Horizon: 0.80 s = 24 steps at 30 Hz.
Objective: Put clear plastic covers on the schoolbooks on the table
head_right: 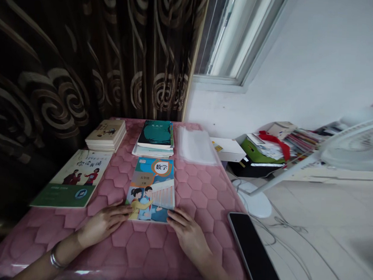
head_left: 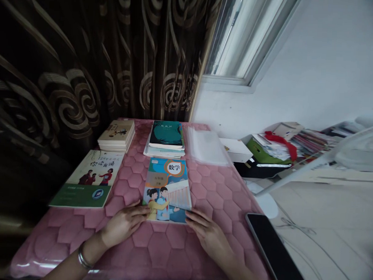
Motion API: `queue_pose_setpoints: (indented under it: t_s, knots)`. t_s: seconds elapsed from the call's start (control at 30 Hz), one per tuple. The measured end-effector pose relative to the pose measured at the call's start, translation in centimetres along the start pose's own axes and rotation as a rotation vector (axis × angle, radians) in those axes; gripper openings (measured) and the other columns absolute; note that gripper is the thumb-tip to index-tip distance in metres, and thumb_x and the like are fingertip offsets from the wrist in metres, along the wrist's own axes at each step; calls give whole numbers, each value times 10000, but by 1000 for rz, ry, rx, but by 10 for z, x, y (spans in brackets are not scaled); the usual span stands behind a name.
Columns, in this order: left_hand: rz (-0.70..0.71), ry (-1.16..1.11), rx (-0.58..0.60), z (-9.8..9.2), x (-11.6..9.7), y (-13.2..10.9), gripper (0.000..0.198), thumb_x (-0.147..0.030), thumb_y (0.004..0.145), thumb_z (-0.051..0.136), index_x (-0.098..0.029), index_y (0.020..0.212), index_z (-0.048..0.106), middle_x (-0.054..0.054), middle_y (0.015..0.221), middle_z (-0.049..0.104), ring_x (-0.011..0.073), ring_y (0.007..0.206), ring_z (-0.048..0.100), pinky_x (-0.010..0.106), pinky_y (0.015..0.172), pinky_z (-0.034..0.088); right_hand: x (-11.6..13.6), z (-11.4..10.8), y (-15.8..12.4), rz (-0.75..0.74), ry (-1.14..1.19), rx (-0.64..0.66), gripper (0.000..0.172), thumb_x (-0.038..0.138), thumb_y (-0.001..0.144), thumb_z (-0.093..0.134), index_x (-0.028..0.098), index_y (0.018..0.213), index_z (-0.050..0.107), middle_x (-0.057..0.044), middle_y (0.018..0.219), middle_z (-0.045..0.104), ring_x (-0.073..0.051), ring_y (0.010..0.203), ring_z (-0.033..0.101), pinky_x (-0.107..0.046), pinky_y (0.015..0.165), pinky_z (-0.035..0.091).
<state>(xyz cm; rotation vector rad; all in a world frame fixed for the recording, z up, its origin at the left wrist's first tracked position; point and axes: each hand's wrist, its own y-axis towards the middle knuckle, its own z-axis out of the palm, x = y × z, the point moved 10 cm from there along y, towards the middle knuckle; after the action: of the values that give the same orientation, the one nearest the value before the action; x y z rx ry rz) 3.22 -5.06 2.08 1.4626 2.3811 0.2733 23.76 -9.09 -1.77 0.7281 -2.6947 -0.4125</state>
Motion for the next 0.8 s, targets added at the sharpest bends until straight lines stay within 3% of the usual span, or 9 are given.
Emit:
queue_pose_setpoints:
  t_s: [0.23, 0.37, 0.5, 0.67, 0.8]
  knots:
    - [-62, -68, -58, -2, 3, -2, 292, -71, 886, 492, -217, 1041, 691, 38, 1184, 714, 124, 1128, 645, 318, 1064, 468, -4, 1, -2, 41, 39, 72, 603, -81, 762, 388, 218, 1199, 678, -16, 1283, 651, -174, 1269, 534, -375, 1073, 468]
    - [-114, -60, -138, -5, -2, 2, 264, -96, 861, 526, -226, 1023, 690, 30, 1145, 721, 145, 1075, 668, 379, 1093, 443, 6, -12, 4, 80, 44, 31, 445, 35, 816, 450, 196, 1150, 698, -62, 1258, 663, -210, 1236, 548, -391, 1013, 499]
    - [-79, 6, -206, 0, -21, 19, 219, -156, 881, 547, -208, 1052, 673, 54, 1107, 718, 184, 1078, 659, 427, 1076, 462, 27, -17, 23, 141, 33, -75, 256, 159, 844, 547, 225, 1031, 709, -59, 1213, 676, -249, 1170, 559, -419, 954, 490]
    - [-31, 43, -239, 13, -36, 39, 155, -108, 885, 525, -167, 885, 668, 62, 952, 713, 185, 945, 678, 461, 1081, 458, 60, 7, 54, 59, 1, -108, 90, 204, 881, 611, 222, 902, 697, -43, 1053, 716, -211, 1045, 597, -369, 902, 457]
    - [-13, 64, -229, 16, -35, 39, 216, -95, 909, 490, -165, 771, 642, 45, 890, 703, 164, 876, 676, 443, 1075, 465, 58, 19, 58, 17, -48, -109, 112, 190, 897, 622, 214, 809, 687, -29, 989, 731, -193, 1010, 606, -343, 845, 447]
